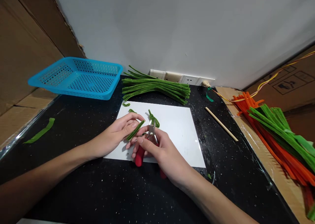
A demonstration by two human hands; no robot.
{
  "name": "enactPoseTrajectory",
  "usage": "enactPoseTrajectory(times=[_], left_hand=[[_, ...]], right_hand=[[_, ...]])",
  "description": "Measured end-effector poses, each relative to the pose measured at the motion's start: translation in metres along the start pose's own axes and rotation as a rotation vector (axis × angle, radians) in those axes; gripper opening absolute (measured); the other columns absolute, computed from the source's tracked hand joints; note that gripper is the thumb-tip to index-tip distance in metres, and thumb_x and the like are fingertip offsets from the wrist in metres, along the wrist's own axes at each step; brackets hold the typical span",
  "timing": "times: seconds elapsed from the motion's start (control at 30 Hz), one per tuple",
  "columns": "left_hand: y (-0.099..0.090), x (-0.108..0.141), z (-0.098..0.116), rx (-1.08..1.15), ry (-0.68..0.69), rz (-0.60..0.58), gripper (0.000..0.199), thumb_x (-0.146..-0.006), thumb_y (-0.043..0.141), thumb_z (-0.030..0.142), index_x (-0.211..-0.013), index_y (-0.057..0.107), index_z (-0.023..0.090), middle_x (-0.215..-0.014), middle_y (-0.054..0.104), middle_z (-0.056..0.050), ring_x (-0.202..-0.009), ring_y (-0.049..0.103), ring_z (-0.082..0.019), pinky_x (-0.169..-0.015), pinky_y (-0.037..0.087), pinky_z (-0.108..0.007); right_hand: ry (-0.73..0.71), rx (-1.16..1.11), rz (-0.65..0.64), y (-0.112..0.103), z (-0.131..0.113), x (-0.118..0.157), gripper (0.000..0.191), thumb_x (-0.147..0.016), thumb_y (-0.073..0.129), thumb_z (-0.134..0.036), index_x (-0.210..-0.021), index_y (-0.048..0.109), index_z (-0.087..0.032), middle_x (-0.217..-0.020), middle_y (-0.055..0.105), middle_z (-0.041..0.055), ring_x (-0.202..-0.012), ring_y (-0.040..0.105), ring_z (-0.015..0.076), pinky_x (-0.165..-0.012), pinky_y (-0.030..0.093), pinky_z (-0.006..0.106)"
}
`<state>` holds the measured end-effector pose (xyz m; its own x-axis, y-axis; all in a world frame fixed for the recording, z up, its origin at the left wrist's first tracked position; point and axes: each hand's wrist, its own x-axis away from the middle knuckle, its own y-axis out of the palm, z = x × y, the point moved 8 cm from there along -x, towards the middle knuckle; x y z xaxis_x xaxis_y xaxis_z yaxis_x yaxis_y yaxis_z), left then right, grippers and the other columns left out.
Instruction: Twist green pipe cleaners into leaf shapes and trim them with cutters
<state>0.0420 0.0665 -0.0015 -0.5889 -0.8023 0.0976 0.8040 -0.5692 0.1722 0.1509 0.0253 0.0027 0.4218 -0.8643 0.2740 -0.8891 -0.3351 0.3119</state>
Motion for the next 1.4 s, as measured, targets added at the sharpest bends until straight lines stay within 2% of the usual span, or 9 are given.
enactPoseTrajectory(times=[0.1, 0.27, 0.4, 0.53, 0.7, 0.87, 1.07, 1.27, 1.4], left_hand=[[0.002, 0.000, 0.001, -0.037, 0.033, -0.010, 0.027, -0.104, 0.060, 0.033, -0.127, 0.056, 0.019, -0.086, 0.059, 0.001, -0.065, 0.060, -0.011, -0.054, 0.050, -0.021], [-0.004, 0.000, 0.003, -0.115, 0.037, 0.090, 0.039, -0.099, 0.067, 0.028, -0.135, 0.055, 0.018, -0.096, 0.067, -0.003, -0.061, 0.062, -0.012, -0.052, 0.049, -0.026], [-0.009, 0.006, 0.013, -0.389, 0.094, 0.159, 0.047, -0.103, 0.059, 0.025, -0.149, 0.048, 0.022, -0.088, 0.068, -0.002, -0.081, 0.063, -0.018, -0.079, 0.051, -0.033], [-0.002, 0.013, 0.010, -0.412, 0.090, 0.071, 0.062, -0.105, 0.050, 0.021, -0.162, 0.025, 0.031, -0.119, 0.066, -0.007, -0.093, 0.063, -0.019, -0.089, 0.049, -0.037], [0.011, 0.018, 0.006, -0.277, 0.078, -0.032, 0.067, -0.104, 0.047, 0.015, -0.162, 0.020, 0.033, -0.144, 0.054, -0.013, -0.123, 0.061, -0.025, -0.108, 0.045, -0.044], [0.023, 0.019, 0.004, -0.176, 0.090, -0.113, 0.071, -0.101, 0.045, 0.011, -0.162, 0.017, 0.035, -0.152, 0.048, -0.013, -0.120, 0.064, -0.023, -0.104, 0.048, -0.041], [0.024, 0.018, 0.003, -0.109, 0.052, -0.122, 0.075, -0.095, 0.046, 0.006, -0.160, 0.021, 0.034, -0.148, 0.050, -0.013, -0.113, 0.063, -0.021, -0.082, 0.050, -0.031], [0.024, 0.016, 0.010, -0.126, 0.094, -0.126, 0.057, -0.103, 0.051, 0.014, -0.155, 0.033, 0.031, -0.147, 0.054, -0.014, -0.126, 0.062, -0.024, -0.098, 0.051, -0.036], [0.006, 0.011, 0.021, -0.354, 0.230, 0.037, 0.016, -0.105, 0.059, 0.027, -0.119, 0.064, 0.021, -0.121, 0.065, -0.009, -0.109, 0.065, -0.022, -0.096, 0.050, -0.035]], right_hand=[[-0.065, 0.025, 0.162, -0.016, -0.005, -0.001, 0.030, -0.097, 0.072, -0.042, -0.112, 0.059, -0.020, -0.084, 0.073, 0.0030, -0.072, 0.070, 0.0182, -0.072, 0.052, 0.031], [-0.083, 0.150, 0.202, -0.021, -0.011, -0.001, 0.030, -0.095, 0.075, -0.045, -0.097, 0.064, -0.018, -0.078, 0.073, 0.0041, -0.070, 0.067, 0.0189, -0.073, 0.049, 0.033], [-0.091, 0.227, 0.224, -0.024, -0.016, 0.002, 0.028, -0.096, 0.074, -0.045, -0.096, 0.067, -0.018, -0.072, 0.071, 0.0027, -0.070, 0.066, 0.0191, -0.075, 0.048, 0.034], [-0.130, 0.253, 0.213, -0.026, -0.025, 0.004, 0.029, -0.095, 0.075, -0.046, -0.102, 0.069, -0.018, -0.072, 0.070, 0.0021, -0.071, 0.067, 0.0204, -0.079, 0.051, 0.036], [-0.137, 0.340, 0.153, -0.018, -0.027, 0.003, 0.036, -0.093, 0.076, -0.046, -0.113, 0.070, -0.016, -0.073, 0.068, 0.0010, -0.069, 0.066, 0.0196, -0.075, 0.053, 0.036], [-0.207, 0.471, 0.147, -0.011, -0.026, 0.005, 0.026, -0.097, 0.070, -0.040, -0.109, 0.073, -0.017, -0.079, 0.070, 0.0039, -0.067, 0.063, 0.0190, -0.067, 0.052, 0.035], [-0.362, 0.725, 0.218, -0.008, -0.032, 0.011, 0.007, -0.096, 0.069, -0.026, -0.091, 0.070, -0.021, -0.090, 0.073, 0.0081, -0.079, 0.067, 0.0234, -0.080, 0.057, 0.042], [-0.322, 0.668, 0.263, -0.019, -0.034, 0.011, 0.009, -0.094, 0.071, -0.030, -0.093, 0.070, -0.021, -0.087, 0.072, 0.0080, -0.078, 0.066, 0.0241, -0.077, 0.057, 0.041], [-0.205, 0.512, 0.258, -0.028, -0.034, 0.009, 0.023, -0.092, 0.076, -0.040, -0.092, 0.067, -0.019, -0.075, 0.069, 0.0045, -0.070, 0.063, 0.0209, -0.066, 0.051, 0.034]])
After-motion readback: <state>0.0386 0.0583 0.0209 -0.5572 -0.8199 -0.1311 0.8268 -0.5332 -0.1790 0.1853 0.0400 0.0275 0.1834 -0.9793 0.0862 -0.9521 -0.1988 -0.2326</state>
